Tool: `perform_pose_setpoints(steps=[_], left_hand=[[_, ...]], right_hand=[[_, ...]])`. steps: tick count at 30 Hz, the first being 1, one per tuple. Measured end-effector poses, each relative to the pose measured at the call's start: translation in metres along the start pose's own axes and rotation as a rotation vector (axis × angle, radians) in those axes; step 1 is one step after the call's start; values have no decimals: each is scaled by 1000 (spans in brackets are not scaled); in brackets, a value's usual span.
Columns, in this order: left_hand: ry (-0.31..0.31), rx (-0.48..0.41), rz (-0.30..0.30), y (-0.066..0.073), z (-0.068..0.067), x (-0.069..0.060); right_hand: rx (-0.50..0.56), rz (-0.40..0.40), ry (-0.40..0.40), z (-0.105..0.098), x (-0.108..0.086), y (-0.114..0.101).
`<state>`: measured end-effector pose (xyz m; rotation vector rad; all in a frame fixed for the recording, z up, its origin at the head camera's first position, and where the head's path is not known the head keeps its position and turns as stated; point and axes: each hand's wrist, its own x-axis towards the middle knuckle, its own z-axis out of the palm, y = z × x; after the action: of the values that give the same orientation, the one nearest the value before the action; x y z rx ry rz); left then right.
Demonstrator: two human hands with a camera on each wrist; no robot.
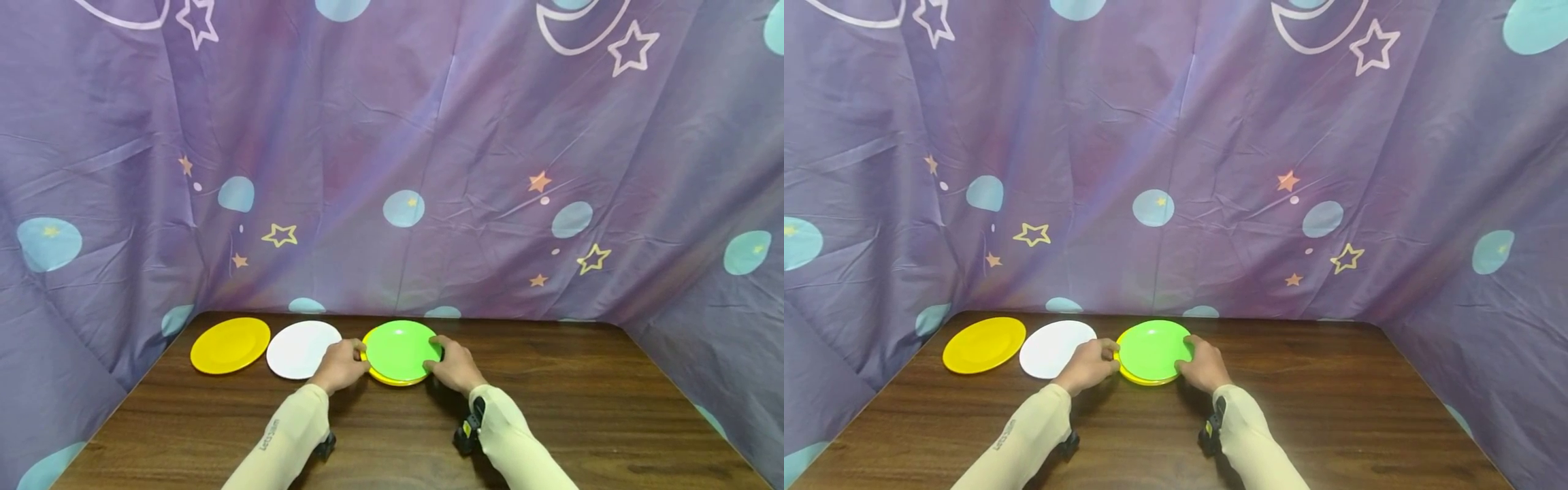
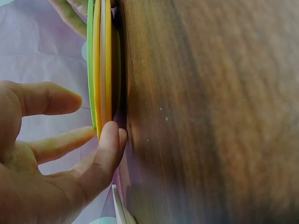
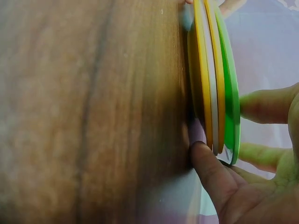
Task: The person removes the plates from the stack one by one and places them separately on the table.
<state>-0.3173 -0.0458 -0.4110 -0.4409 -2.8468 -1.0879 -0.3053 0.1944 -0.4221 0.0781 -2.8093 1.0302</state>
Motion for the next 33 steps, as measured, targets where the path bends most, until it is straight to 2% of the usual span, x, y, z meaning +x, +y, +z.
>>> perform_pose_setpoints(steps=[11, 18, 27, 33], left_hand=[[-56, 14, -28, 3, 0, 1], [-28, 85, -10, 6, -3, 4], [-80, 66, -26, 7, 1, 3], [-86, 61, -37, 6, 3, 4]], right_hand=[[38, 26, 5, -4, -2, 0], [87, 33, -3, -2, 1, -4], [145, 76, 15, -4, -2, 3], [139, 76, 35, -8, -3, 7]])
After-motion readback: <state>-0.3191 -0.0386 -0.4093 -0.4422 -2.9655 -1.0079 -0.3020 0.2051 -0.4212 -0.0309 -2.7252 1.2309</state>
